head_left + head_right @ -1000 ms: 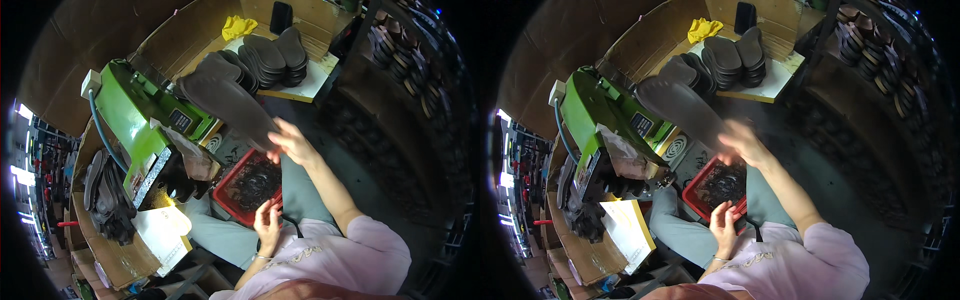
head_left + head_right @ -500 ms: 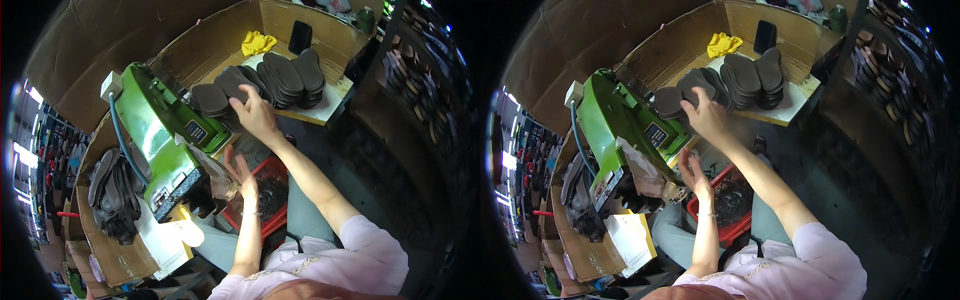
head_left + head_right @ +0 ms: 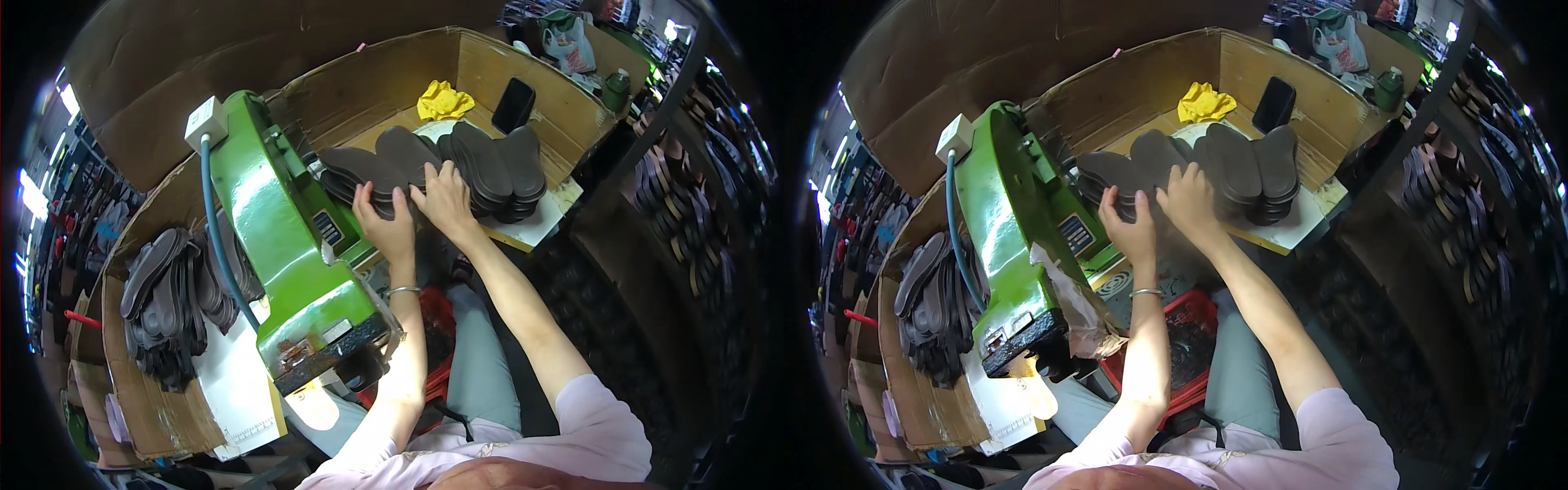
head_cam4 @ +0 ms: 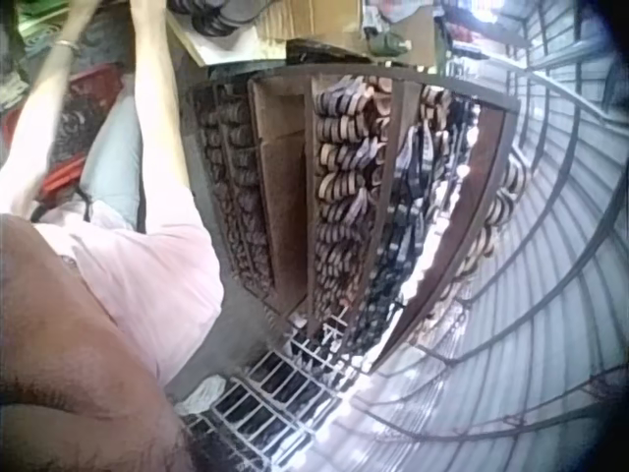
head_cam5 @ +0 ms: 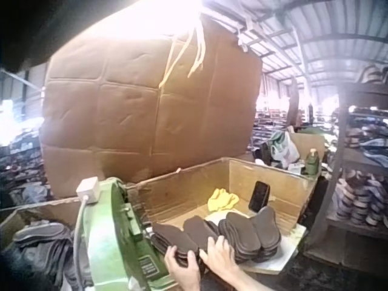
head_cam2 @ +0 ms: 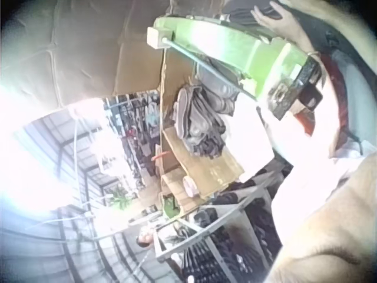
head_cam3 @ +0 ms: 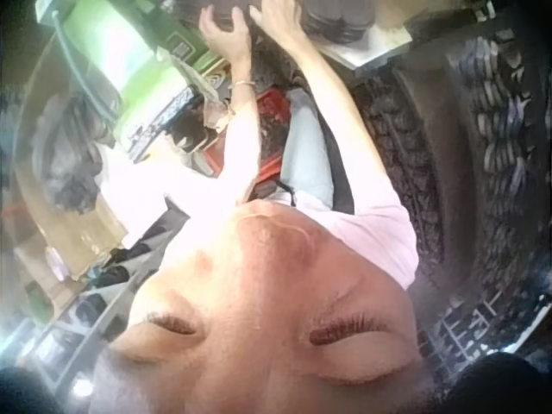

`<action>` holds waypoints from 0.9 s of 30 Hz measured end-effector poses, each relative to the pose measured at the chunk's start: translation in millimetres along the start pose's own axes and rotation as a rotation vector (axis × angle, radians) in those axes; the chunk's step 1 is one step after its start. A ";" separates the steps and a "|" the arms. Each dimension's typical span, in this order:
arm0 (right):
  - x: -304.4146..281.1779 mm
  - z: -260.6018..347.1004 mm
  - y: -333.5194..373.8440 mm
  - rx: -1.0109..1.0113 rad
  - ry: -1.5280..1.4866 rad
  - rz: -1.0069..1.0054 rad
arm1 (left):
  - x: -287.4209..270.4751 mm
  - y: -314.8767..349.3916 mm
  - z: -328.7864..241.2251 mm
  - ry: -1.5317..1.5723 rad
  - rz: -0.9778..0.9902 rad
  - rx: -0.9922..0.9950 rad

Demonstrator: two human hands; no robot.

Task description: The person uses a green grinding machine to smooth the edges of dark-colored sandals. They pick up individual sandals from a pile, press the edges against the machine's rotating wheel, and then place the finished items onto a nearby shelf. The process is repeated for multiple units throughout the clip.

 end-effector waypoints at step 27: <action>-59.7 48.0 203.8 0.432 -0.842 0.727 | -324.0 -84.6 52.3 -0.583 -0.193 0.147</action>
Point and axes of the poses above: each hand's wrist, its own y-axis away from the middle knuckle, its own x-axis out of the palm, z = x × y, the point moved 2 cm from there along -y, towards the middle knuckle, and after that the axes turned 8 degrees about -z, right-handed, at the moved point
